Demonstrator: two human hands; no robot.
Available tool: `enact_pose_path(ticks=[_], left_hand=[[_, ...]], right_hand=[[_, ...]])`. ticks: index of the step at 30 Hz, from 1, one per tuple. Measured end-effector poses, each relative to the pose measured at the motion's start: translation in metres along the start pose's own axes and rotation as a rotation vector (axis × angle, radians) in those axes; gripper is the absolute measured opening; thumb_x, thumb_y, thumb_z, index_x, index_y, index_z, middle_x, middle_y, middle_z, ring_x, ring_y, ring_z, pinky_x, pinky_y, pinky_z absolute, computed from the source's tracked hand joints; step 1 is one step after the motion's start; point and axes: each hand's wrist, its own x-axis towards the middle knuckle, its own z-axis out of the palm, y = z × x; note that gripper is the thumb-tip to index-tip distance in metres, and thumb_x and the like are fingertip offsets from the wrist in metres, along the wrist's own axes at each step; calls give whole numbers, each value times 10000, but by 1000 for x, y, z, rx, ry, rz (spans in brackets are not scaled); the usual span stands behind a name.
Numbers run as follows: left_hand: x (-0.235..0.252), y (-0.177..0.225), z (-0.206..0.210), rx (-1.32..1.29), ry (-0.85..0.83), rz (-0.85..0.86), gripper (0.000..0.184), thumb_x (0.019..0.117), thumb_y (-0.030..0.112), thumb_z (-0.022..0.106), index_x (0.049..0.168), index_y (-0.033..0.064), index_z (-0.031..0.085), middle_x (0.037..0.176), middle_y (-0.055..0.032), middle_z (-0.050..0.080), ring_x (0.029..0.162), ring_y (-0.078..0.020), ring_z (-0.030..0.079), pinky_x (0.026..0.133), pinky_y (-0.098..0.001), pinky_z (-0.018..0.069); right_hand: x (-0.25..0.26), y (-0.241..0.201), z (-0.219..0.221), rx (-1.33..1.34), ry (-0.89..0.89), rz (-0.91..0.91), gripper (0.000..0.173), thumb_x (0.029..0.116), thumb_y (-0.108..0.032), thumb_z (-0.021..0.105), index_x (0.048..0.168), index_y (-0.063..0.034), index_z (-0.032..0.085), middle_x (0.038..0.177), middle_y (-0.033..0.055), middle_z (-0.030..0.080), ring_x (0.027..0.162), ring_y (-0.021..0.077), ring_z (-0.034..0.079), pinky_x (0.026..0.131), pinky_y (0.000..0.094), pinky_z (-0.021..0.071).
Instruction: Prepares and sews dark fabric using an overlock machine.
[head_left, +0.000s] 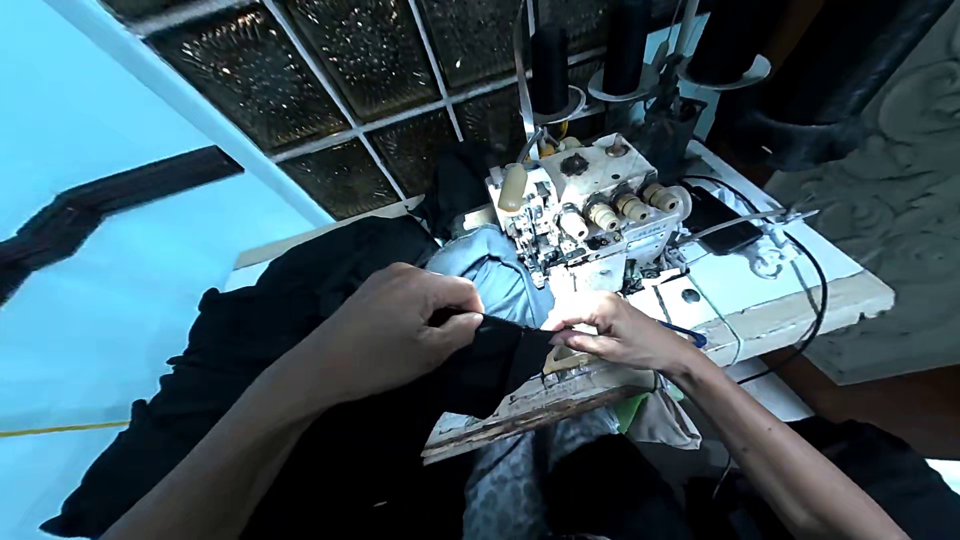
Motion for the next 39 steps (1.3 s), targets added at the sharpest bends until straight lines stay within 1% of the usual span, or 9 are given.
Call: enact_pose_path(ticks=[5,8,11,16,19,24,31,35,39], left_hand=[[0,4,15,64,51,89,167,883,241,601,905,202,761,776,130,673,673,31,609,588,-195,509],[0,18,33,168,121,122,191,904,222,571,830,152,732,708,42,636,626,-108,598,578,-339,456],[-2,32,53,235,148,140,253,944,200,511,808,116,708,686,-17,569,599,-182,554,552,-361,397],[0,39,71,357,221,172,234,950,140,497,819,96,686,681,-41,551,568,-196,515,554,-343,357],[6,39,77,388,283,147,234,951,122,511,804,80,688,669,-51,535,557,-207,512,554,-349,366],[11,37,90,417,409,101,239,957,109,545,758,71,672,638,-59,510,561,-216,501,592,-356,366],[15,40,111,353,514,64,223,929,155,616,739,65,689,611,-56,524,557,-212,517,638,-364,403],[5,45,132,242,498,84,198,941,186,619,822,70,726,658,-59,588,625,-216,578,756,-382,444],[-3,39,144,201,431,52,179,870,249,647,942,107,730,816,-57,678,816,-245,655,936,-470,456]], right_hand=[[-13,-1,1,31,-27,60,196,978,-69,583,1035,20,748,966,77,742,920,5,655,857,180,502],[-21,-10,3,17,-46,51,187,950,-23,587,1050,41,733,983,134,738,948,103,683,889,242,522],[-29,-18,8,-6,-28,20,148,944,-46,618,996,22,739,921,120,737,885,126,682,850,258,516],[-36,-16,14,-61,64,63,149,951,-93,622,984,-5,738,900,108,732,860,134,671,822,269,506],[-28,-8,16,-113,113,99,164,949,-89,609,1007,-12,742,940,112,742,911,153,690,854,298,521],[-12,7,16,-120,184,135,184,942,-77,614,1060,-33,748,1001,63,751,977,104,684,903,285,524],[-6,10,11,-264,123,-24,164,947,-70,626,997,-46,780,962,65,760,958,157,696,917,334,514],[-23,-2,18,-284,112,-37,164,979,-100,604,985,-43,757,931,74,759,929,163,718,1033,388,478],[-39,-3,33,-275,260,1,130,963,-86,630,978,-27,745,949,71,769,984,152,730,1097,368,461]])
